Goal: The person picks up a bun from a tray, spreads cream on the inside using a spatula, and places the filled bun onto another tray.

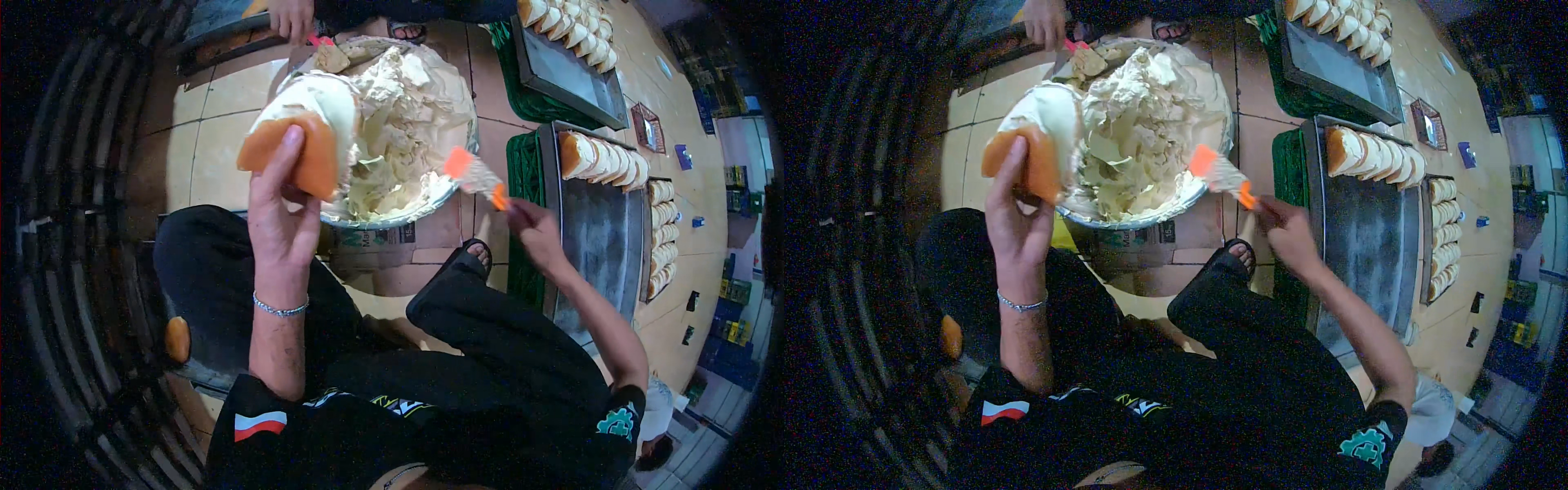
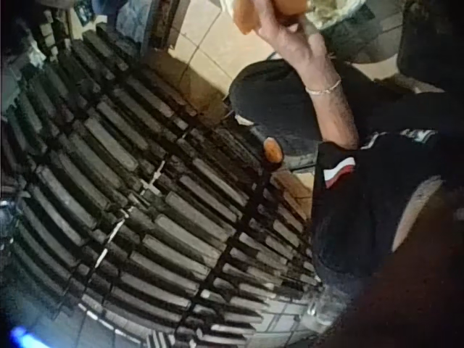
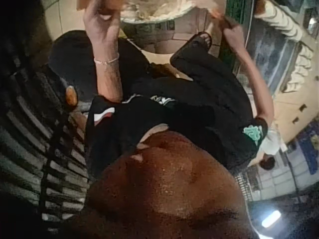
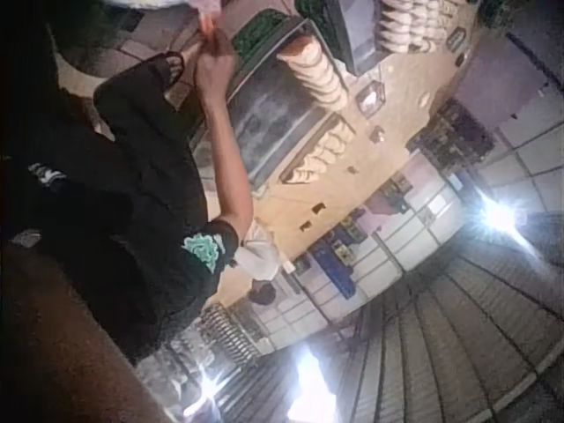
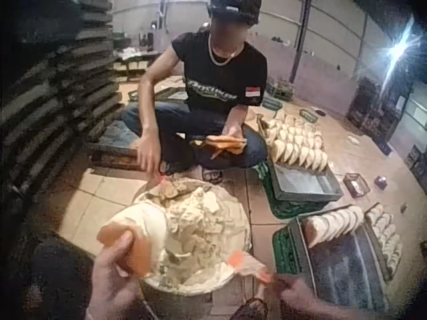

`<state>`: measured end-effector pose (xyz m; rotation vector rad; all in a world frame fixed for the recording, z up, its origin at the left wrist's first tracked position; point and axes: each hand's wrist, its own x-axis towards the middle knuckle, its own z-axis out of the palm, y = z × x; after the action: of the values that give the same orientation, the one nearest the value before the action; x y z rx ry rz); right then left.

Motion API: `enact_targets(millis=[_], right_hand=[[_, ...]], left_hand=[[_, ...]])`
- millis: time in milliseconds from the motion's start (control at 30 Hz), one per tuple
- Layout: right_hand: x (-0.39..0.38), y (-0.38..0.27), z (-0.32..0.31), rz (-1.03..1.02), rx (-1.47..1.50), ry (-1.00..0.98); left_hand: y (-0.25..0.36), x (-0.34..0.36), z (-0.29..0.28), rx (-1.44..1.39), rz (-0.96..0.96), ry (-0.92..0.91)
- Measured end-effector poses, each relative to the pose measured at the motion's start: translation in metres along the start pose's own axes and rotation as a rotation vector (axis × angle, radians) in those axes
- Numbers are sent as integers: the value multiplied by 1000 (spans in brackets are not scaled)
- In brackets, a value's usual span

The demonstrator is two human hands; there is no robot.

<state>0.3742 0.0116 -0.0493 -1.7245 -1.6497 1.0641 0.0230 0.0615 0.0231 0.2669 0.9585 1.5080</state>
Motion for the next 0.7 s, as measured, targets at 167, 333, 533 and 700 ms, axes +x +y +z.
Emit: enact_targets(millis=[167,333,533,700], right_hand=[[17,57,1,221,4,-344],[3,-35,-23,225,191,-86],[16,-155,12,-17,239,-183],[12,-192,6,-148,73,-194]], left_hand=[[-4,1,12,37,72,-153],[-17,1,8,165,192,-194],[-31,2,20,692,809,-213],[-32,6,18,817,923,-290]])
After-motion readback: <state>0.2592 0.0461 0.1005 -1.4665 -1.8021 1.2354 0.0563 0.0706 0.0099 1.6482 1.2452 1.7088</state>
